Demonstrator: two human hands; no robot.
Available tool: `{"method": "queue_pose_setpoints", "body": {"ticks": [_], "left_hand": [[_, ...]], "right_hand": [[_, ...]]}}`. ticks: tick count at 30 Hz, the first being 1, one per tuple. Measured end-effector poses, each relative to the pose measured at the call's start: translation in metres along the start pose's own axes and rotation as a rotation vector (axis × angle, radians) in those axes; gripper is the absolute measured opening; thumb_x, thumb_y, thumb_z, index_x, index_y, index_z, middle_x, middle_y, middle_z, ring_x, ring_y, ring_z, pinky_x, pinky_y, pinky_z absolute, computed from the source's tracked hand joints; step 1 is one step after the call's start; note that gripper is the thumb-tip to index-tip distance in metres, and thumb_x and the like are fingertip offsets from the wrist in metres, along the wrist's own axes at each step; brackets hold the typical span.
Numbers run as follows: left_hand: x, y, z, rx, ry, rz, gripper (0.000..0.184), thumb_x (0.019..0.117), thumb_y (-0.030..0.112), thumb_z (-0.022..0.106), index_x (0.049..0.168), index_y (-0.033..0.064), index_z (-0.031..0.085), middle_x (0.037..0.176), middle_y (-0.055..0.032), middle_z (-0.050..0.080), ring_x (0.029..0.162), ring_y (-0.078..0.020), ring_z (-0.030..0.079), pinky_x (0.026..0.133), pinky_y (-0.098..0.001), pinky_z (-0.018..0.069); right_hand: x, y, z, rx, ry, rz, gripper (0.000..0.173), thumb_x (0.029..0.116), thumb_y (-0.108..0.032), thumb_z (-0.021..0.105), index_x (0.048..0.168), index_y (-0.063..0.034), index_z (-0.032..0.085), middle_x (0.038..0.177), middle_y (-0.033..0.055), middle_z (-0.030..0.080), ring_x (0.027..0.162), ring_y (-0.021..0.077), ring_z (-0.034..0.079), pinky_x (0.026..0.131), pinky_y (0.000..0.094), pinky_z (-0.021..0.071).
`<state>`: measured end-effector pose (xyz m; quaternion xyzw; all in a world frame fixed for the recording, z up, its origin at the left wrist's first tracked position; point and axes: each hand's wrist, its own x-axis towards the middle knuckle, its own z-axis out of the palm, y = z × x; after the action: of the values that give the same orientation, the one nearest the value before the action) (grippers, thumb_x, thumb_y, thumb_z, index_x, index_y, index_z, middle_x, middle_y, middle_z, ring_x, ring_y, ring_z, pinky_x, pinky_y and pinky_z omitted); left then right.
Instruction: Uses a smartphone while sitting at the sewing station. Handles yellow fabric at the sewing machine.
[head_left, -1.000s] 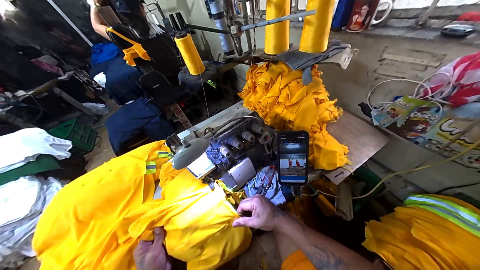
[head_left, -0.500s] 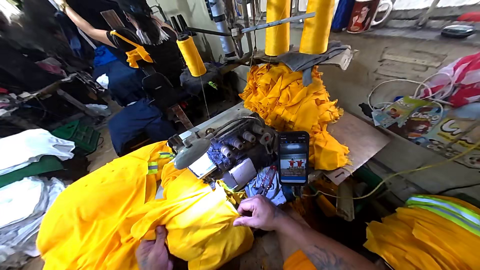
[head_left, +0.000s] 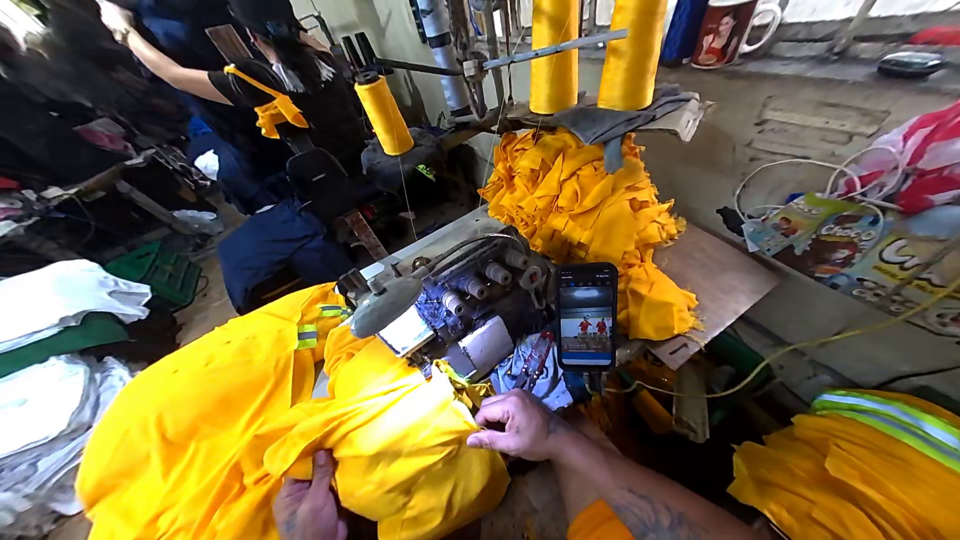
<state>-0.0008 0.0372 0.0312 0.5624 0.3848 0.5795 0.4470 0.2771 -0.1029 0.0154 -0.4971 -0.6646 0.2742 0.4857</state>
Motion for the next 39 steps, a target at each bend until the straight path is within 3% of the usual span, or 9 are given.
{"method": "queue_pose_setpoints", "body": {"ticks": [4, 6, 19, 22, 25, 28, 32, 35, 39], "left_hand": [[0.000, 0.000, -0.001, 0.028, 0.006, 0.012, 0.013, 0.1025, 0.001, 0.050, 0.107, 0.0013, 0.062, 0.092, 0.0061, 0.073, 0.088, -0.0010, 0.071, 0.085, -0.0223, 0.0603], [0.000, -0.001, -0.001, 0.026, 0.007, 0.020, 0.013, 0.1025, 0.001, 0.050, 0.107, 0.0016, 0.062, 0.091, 0.0066, 0.073, 0.088, -0.0006, 0.070, 0.085, -0.0220, 0.0601], [-0.001, 0.001, 0.003, -0.007, 0.048, 0.024, 0.009, 0.0990, -0.003, 0.055, 0.105, 0.0014, 0.059, 0.092, 0.0038, 0.073, 0.089, -0.0035, 0.072, 0.086, -0.0247, 0.0612], [-0.001, 0.000, 0.003, -0.015, 0.048, 0.031, 0.009, 0.0985, -0.003, 0.056, 0.106, 0.0018, 0.059, 0.093, 0.0042, 0.073, 0.089, -0.0032, 0.072, 0.085, -0.0242, 0.0611], [-0.001, 0.000, 0.003, -0.033, 0.051, 0.029, 0.010, 0.0981, -0.004, 0.055, 0.106, 0.0013, 0.060, 0.092, 0.0038, 0.073, 0.088, -0.0032, 0.072, 0.085, -0.0241, 0.0612], [-0.001, 0.001, 0.004, -0.022, 0.054, 0.024, 0.010, 0.0979, -0.004, 0.055, 0.105, 0.0016, 0.059, 0.090, 0.0045, 0.073, 0.087, -0.0025, 0.071, 0.084, -0.0232, 0.0609], [-0.002, 0.002, 0.004, -0.027, 0.053, 0.020, 0.010, 0.0980, -0.005, 0.055, 0.106, 0.0007, 0.059, 0.092, 0.0035, 0.073, 0.088, -0.0034, 0.072, 0.085, -0.0241, 0.0611], [-0.002, 0.004, 0.005, -0.039, 0.050, 0.023, 0.011, 0.0978, -0.005, 0.055, 0.106, 0.0011, 0.059, 0.092, 0.0039, 0.073, 0.089, -0.0038, 0.072, 0.085, -0.0248, 0.0612], [-0.002, 0.004, 0.005, -0.037, 0.048, 0.020, 0.010, 0.0979, -0.005, 0.055, 0.105, 0.0014, 0.059, 0.091, 0.0043, 0.073, 0.088, -0.0033, 0.071, 0.085, -0.0241, 0.0610]], "right_hand": [[0.001, 0.001, 0.000, 0.029, 0.028, -0.049, 0.037, 0.0993, -0.036, 0.068, 0.086, -0.0018, 0.073, 0.108, 0.0109, 0.071, 0.097, 0.0173, 0.067, 0.084, 0.0356, 0.0558], [0.001, 0.001, 0.000, 0.028, 0.022, -0.047, 0.035, 0.0991, -0.033, 0.068, 0.086, -0.0010, 0.073, 0.112, 0.0113, 0.072, 0.098, 0.0170, 0.068, 0.085, 0.0356, 0.0567], [-0.001, -0.003, -0.001, -0.026, -0.009, 0.012, 0.029, 0.0948, -0.030, 0.073, 0.092, -0.0009, 0.072, 0.090, 0.0118, 0.071, 0.085, 0.0210, 0.068, 0.077, 0.0407, 0.0545], [0.000, -0.008, -0.002, 0.012, -0.008, 0.091, 0.028, 0.0926, -0.026, 0.074, 0.107, -0.0029, 0.072, 0.089, 0.0108, 0.072, 0.076, 0.0193, 0.067, 0.072, 0.0403, 0.0555], [0.001, -0.013, -0.004, 0.051, -0.034, 0.181, 0.044, 0.0908, -0.025, 0.073, 0.130, -0.0075, 0.062, 0.088, 0.0083, 0.069, 0.071, 0.0187, 0.063, 0.068, 0.0396, 0.0543], [0.002, -0.016, -0.006, 0.079, -0.049, 0.208, 0.054, 0.0930, -0.029, 0.072, 0.141, -0.0088, 0.057, 0.082, 0.0074, 0.067, 0.068, 0.0191, 0.062, 0.067, 0.0404, 0.0532], [0.002, -0.010, -0.002, 0.081, -0.007, 0.172, 0.046, 0.0951, -0.047, 0.070, 0.118, -0.0074, 0.071, 0.080, 0.0060, 0.068, 0.068, 0.0151, 0.061, 0.068, 0.0392, 0.0535], [0.003, -0.008, -0.002, 0.077, 0.027, 0.108, 0.040, 0.0968, -0.044, 0.069, 0.102, -0.0047, 0.073, 0.087, 0.0078, 0.069, 0.077, 0.0151, 0.064, 0.073, 0.0373, 0.0533], [0.002, -0.003, -0.002, 0.093, 0.033, 0.048, 0.038, 0.0971, -0.040, 0.069, 0.098, -0.0025, 0.072, 0.103, 0.0103, 0.069, 0.097, 0.0168, 0.065, 0.086, 0.0347, 0.0538]]}}
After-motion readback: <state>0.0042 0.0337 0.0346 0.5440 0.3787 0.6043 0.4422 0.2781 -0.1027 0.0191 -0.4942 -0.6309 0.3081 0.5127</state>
